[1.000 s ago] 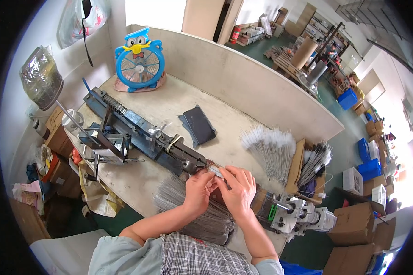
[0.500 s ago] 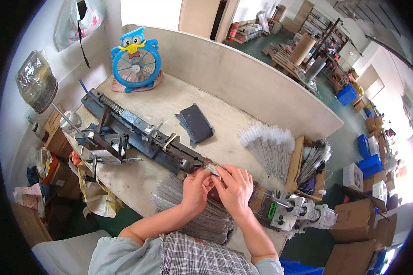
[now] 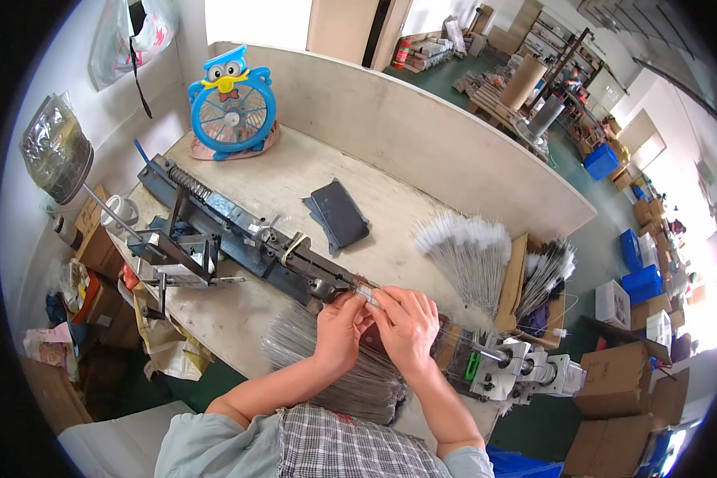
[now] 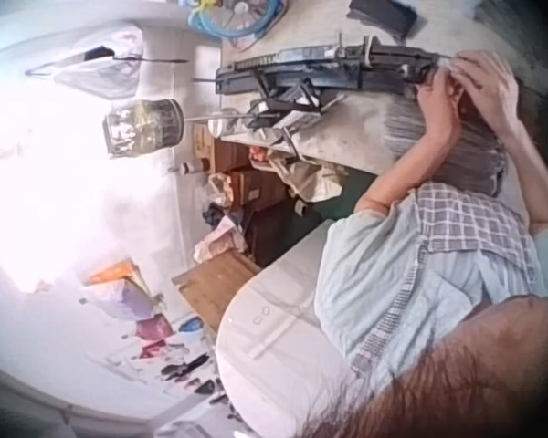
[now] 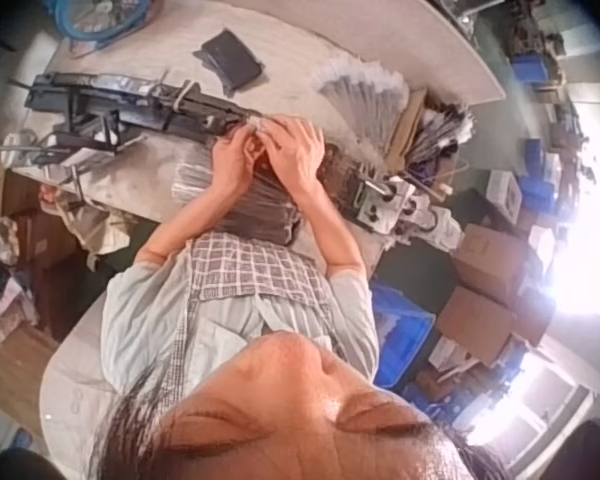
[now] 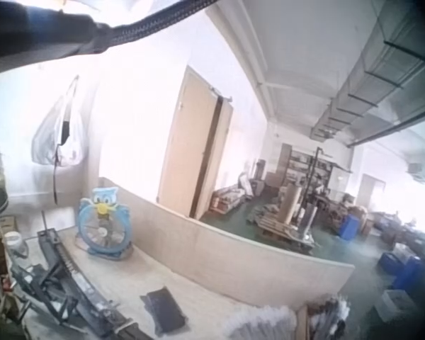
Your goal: Assembling small white brush heads onto plastic components using an industrial assembly machine on a factory floor.
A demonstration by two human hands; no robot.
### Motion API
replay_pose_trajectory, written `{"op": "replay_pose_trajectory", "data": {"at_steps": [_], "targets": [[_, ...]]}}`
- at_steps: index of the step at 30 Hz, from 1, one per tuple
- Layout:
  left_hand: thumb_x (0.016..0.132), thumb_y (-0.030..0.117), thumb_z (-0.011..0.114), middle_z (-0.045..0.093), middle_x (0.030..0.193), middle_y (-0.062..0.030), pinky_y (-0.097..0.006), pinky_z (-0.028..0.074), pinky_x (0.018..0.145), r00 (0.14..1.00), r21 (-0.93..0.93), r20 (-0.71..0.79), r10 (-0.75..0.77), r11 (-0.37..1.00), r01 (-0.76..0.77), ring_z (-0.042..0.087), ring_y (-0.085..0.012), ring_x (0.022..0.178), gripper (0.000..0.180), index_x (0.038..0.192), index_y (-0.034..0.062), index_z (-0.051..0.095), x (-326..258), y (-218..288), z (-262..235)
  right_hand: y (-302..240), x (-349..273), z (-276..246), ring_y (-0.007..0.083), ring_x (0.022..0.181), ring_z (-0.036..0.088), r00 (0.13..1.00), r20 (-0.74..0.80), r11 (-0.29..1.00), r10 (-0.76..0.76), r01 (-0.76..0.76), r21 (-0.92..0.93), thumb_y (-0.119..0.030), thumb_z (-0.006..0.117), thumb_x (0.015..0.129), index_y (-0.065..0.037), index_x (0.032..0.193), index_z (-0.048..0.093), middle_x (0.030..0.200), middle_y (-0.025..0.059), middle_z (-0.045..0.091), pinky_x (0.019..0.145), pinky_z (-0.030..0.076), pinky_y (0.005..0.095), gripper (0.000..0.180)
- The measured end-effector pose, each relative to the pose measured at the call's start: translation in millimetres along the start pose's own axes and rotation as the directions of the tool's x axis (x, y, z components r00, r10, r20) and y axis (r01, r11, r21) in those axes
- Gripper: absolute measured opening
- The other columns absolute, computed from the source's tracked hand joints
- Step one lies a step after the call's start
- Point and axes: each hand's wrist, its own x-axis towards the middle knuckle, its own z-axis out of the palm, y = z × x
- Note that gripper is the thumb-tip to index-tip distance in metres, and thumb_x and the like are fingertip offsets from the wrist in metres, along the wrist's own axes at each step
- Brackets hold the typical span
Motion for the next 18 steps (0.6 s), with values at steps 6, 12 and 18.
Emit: {"op": "replay_pose_trajectory", "data": {"at_steps": [6, 12, 18], "targets": [[0.097, 0.026, 0.043, 0.061, 0.097, -0.0076, -0.033, 0.048, 0.084, 0.999, -0.032, 0.029, -0.032, 0.999, 0.032, 0.061, -0.0174, 0.088, 0.027, 0.103, 0.0028, 0.054, -3.2, 6.1, -2.0, 3.4, 0.6, -23.2, 0.0199, 0.088, 0.057, 0.992, 0.099, 0.994, 0.074, -0.066, -0.081, -0.018, 0.073, 0.070, -0.012, 0.086, 0.069, 0.086, -0.0008, 0.063, 0.075, 0.042, 0.0351, 0.017], [0.099, 0.045, 0.029, 0.057, 0.111, -0.0133, -0.035, 0.046, 0.089, 0.997, 0.064, 0.047, -0.059, 0.996, 0.056, 0.057, -0.0204, 0.101, 0.052, 0.117, -0.0002, 0.047, -10.1, 9.3, -1.2, 6.7, -12.6, -23.3, 0.0221, 0.085, 0.054, 0.985, 0.167, 0.998, 0.045, -0.037, -0.052, -0.014, 0.067, 0.073, -0.010, 0.077, 0.065, 0.073, 0.0011, 0.058, 0.074, 0.042, 0.0369, 0.007], [0.099, 0.048, 0.028, 0.053, 0.121, -0.0126, -0.034, 0.044, 0.092, 0.994, 0.209, 0.077, -0.079, 0.976, 0.061, 0.055, -0.0205, 0.107, 0.056, 0.126, 0.0012, 0.042, -13.7, 11.9, -0.9, 10.0, -8.1, -27.4, 0.0226, 0.081, 0.055, 0.987, 0.158, 1.000, 0.010, -0.007, -0.020, -0.013, 0.069, 0.073, -0.007, 0.080, 0.066, 0.073, 0.0029, 0.060, 0.072, 0.043, 0.0368, 0.009]]}}
